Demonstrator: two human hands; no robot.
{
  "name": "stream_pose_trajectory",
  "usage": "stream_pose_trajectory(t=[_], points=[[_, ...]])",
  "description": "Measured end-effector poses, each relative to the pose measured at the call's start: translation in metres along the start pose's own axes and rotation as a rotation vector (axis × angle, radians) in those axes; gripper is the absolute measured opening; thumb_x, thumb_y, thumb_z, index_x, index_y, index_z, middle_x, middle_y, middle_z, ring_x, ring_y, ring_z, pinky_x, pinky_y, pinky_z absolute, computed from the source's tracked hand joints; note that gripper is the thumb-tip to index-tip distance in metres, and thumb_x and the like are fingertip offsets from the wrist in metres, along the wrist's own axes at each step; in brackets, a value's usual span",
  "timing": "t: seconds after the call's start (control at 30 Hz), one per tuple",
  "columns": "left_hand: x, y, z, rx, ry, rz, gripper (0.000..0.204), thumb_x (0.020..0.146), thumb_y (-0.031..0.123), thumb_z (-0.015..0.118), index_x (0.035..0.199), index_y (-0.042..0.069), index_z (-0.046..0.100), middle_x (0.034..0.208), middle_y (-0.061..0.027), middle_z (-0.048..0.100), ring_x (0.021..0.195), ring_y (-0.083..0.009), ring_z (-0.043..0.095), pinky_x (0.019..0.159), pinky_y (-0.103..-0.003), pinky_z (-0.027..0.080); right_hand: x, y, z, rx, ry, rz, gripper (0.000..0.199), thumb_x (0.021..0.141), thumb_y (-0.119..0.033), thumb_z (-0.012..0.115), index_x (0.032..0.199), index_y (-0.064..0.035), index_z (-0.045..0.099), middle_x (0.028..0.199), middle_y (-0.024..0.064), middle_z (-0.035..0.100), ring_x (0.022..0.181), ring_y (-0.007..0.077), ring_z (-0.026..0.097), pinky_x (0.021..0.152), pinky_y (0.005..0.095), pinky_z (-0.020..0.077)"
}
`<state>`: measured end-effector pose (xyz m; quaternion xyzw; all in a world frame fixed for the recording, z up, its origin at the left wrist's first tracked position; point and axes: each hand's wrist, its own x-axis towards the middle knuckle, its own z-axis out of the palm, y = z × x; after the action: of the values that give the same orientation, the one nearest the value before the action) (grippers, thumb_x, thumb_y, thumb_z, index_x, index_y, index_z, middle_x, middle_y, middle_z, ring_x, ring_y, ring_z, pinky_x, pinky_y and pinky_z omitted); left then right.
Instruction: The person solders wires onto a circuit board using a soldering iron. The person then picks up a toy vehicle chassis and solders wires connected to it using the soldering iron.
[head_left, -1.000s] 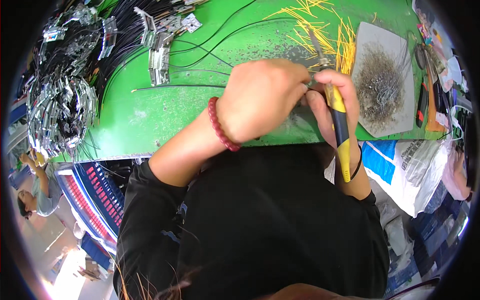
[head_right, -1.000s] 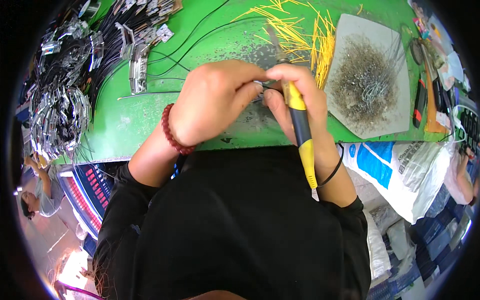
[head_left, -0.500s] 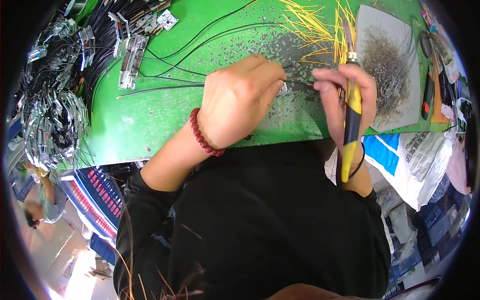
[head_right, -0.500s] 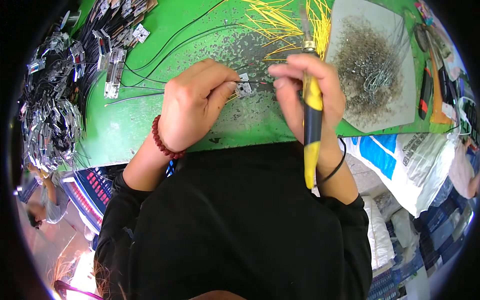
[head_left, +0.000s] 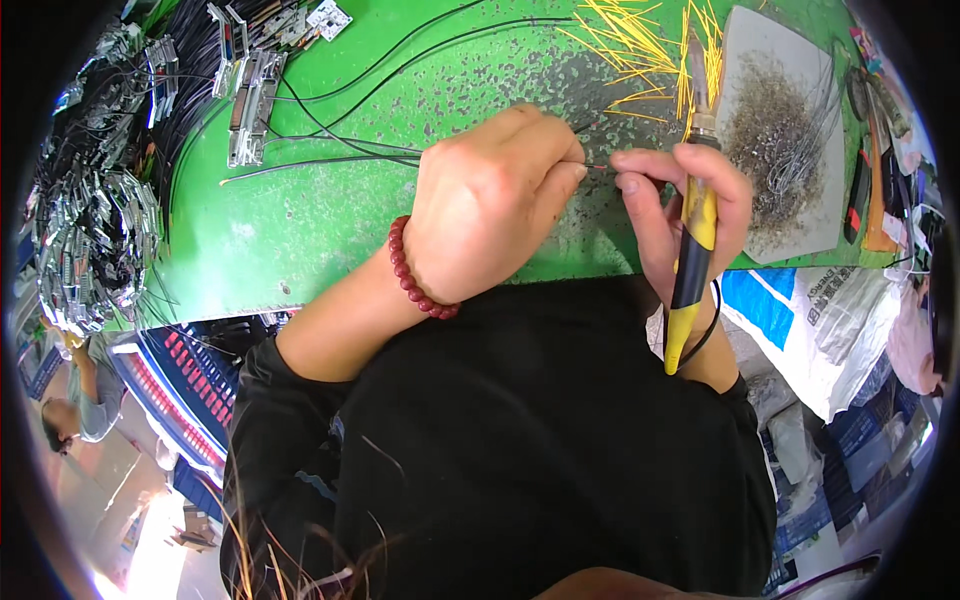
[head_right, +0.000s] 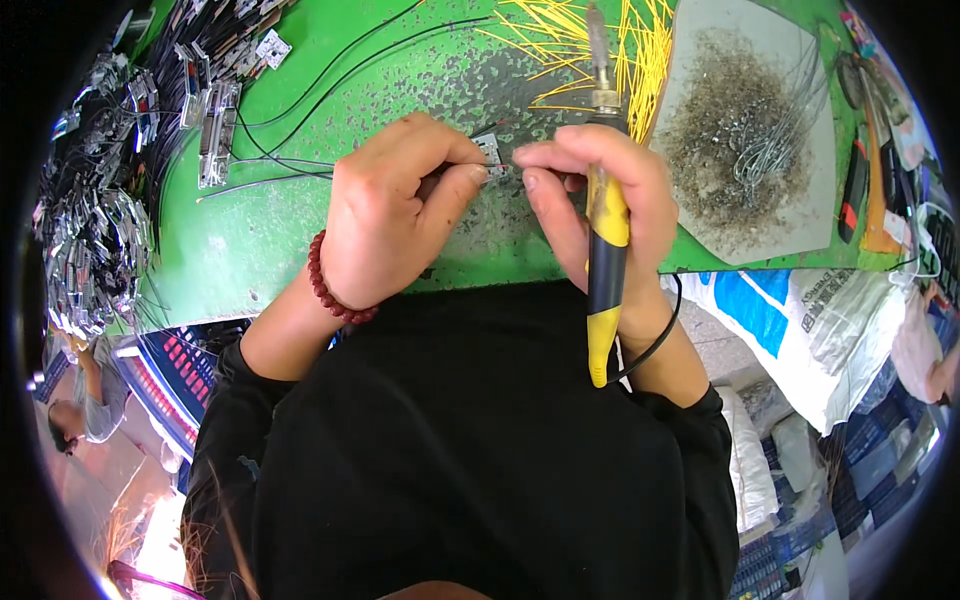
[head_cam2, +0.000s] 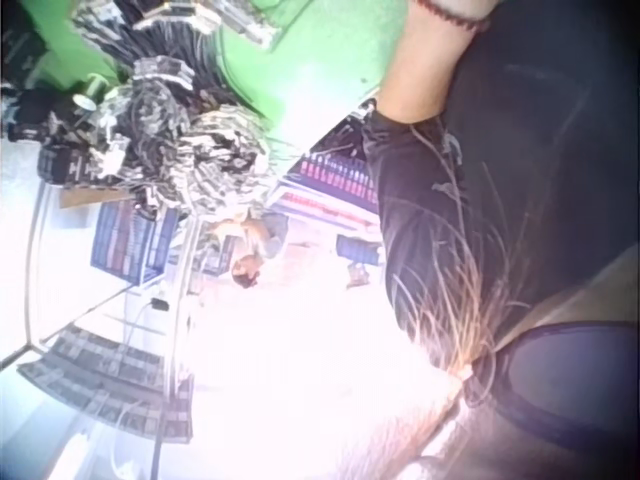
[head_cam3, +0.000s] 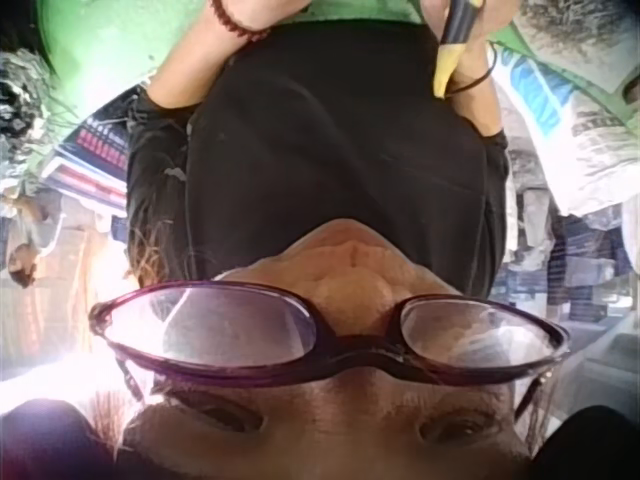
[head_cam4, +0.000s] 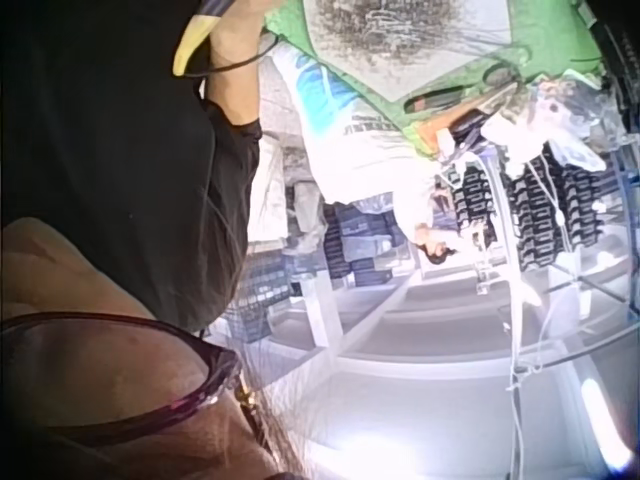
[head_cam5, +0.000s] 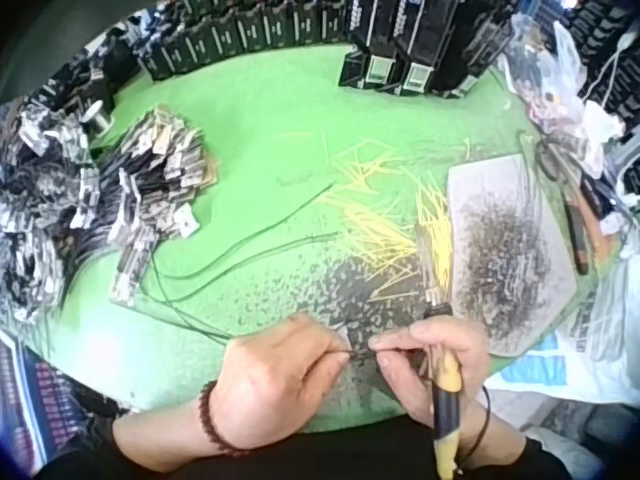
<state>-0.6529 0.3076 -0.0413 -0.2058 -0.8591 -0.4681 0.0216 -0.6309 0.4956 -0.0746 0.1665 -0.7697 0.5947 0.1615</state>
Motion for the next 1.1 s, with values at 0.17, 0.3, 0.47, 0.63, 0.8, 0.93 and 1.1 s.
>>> stream_pose_trajectory(t=[0.17, 0.3, 0.47, 0.63, 0.8, 0.93, 1.1], points=[[-0.001, -0.001, 0.001, -0.011, 0.014, 0.034, 0.008, 0.076, -0.001, 0.07, 0.079, 0.003, 0.063, 0.07, -0.0067, 0.058, 0.057, -0.0194, 0.053, 0.05, -0.029, 0.043, 0.001, -0.005, 0.004, 0.079, 0.007, 0.037, 0.042, 0.08, 0.007, 0.069, 0.115, -0.0039, 0.05, 0.09, 0.0091, 0.071, 0.077, 0.0133, 0.068, 0.064, 0.0221, 0.0505], [-0.004, -0.002, 0.001, -0.023, 0.026, 0.039, 0.009, 0.074, -0.003, 0.071, 0.078, 0.003, 0.064, 0.072, -0.006, 0.06, 0.058, -0.0184, 0.055, 0.048, -0.028, 0.042, 0.002, -0.008, 0.008, 0.06, 0.009, 0.078, 0.038, 0.081, 0.008, 0.067, 0.114, -0.0026, 0.052, 0.089, 0.0103, 0.071, 0.077, 0.0146, 0.068, 0.068, 0.0242, 0.053], [-0.008, -0.01, 0.003, -0.021, 0.063, 0.075, 0.01, 0.073, -0.002, 0.073, 0.078, 0.003, 0.066, 0.076, -0.0063, 0.063, 0.063, -0.0189, 0.059, 0.051, -0.028, 0.045, 0.002, -0.003, 0.005, 0.033, -0.066, 0.115, 0.032, 0.089, -0.002, 0.063, 0.118, 0.0005, 0.051, 0.093, 0.0136, 0.068, 0.081, 0.0171, 0.069, 0.07, 0.026, 0.0541], [-0.01, -0.014, 0.011, 0.138, 0.084, 0.126, 0.011, 0.072, -0.001, 0.073, 0.078, 0.004, 0.066, 0.079, -0.0059, 0.064, 0.066, -0.0216, 0.062, 0.056, -0.03, 0.05, 0.0, -0.018, -0.025, 0.014, -0.084, 0.331, 0.064, 0.096, -0.049, 0.047, 0.134, 0.0014, 0.038, 0.086, 0.0177, 0.07, 0.062, 0.0135, 0.057, 0.059, 0.0231, 0.0433], [-0.008, -0.019, 0.016, 0.218, 0.082, 0.101, 0.01, 0.071, 0.001, 0.072, 0.077, 0.005, 0.065, 0.084, -0.0055, 0.063, 0.067, -0.023, 0.063, 0.057, -0.031, 0.051, -0.014, -0.005, -0.033, 0.073, 0.077, 0.205, 0.051, 0.092, -0.042, 0.054, 0.107, 0.0058, 0.066, 0.084, 0.0093, 0.065, 0.062, 0.0106, 0.057, 0.058, 0.0234, 0.0452], [-0.006, -0.021, 0.02, 0.216, 0.083, 0.107, 0.011, 0.07, 0.0, 0.07, 0.075, 0.005, 0.062, 0.083, -0.0061, 0.063, 0.066, -0.0232, 0.062, 0.055, -0.031, 0.05, -0.026, -0.011, -0.033, 0.103, 0.145, 0.285, 0.039, 0.086, -0.03, 0.067, 0.103, 0.0052, 0.062, 0.082, 0.0062, 0.061, 0.065, 0.0091, 0.054, 0.059, 0.0219, 0.0417], [-0.005, -0.019, 0.023, 0.224, 0.092, 0.112, 0.011, 0.07, -0.002, 0.067, 0.073, 0.005, 0.06, 0.081, -0.0074, 0.062, 0.065, -0.0242, 0.062, 0.054, -0.032, 0.05, -0.035, -0.001, -0.04, 0.205, 0.115, 0.353, 0.029, 0.08, -0.02, 0.071, 0.094, 0.0002, 0.056, 0.077, 0.0005, 0.054, 0.066, 0.0047, 0.044, 0.06, 0.0195, 0.0346]])
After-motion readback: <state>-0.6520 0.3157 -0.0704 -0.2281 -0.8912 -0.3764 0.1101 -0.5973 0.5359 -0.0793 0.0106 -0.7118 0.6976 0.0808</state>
